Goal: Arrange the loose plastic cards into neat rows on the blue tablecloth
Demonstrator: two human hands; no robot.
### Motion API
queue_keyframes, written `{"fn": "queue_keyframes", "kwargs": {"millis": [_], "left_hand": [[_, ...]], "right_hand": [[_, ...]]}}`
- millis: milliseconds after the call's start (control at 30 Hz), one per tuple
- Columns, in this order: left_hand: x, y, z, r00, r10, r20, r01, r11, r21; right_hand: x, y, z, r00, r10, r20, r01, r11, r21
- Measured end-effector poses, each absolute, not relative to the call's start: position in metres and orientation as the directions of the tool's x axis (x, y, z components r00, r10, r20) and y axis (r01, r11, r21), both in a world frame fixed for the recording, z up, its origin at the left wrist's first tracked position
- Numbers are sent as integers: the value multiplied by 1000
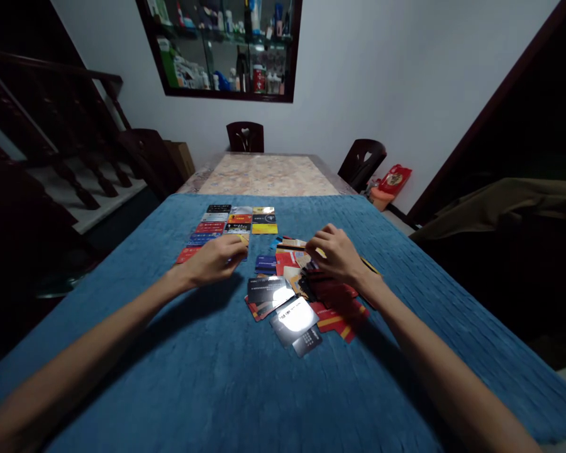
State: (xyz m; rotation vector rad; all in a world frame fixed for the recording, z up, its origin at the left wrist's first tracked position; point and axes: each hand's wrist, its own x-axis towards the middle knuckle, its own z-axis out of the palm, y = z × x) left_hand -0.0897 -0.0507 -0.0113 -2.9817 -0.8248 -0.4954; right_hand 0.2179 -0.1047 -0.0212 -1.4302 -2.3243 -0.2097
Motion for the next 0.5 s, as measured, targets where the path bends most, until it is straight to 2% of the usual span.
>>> {"fn": "queue_keyframes", "kwargs": {"millis": [200,333,500], "left_hand": [[-40,-75,-25,888,384,253,399,-917,-7],[-5,-92,-32,906,310,288,333,-943,-31],[30,-111,-42,882,315,351,339,-941,-7]], "right_hand": [[264,-132,-44,-388,814,433,840,506,-197],[274,-144,-56,-355,816,456,833,497,-242],[278,-153,-57,-377,838,394,827,496,-265]]}}
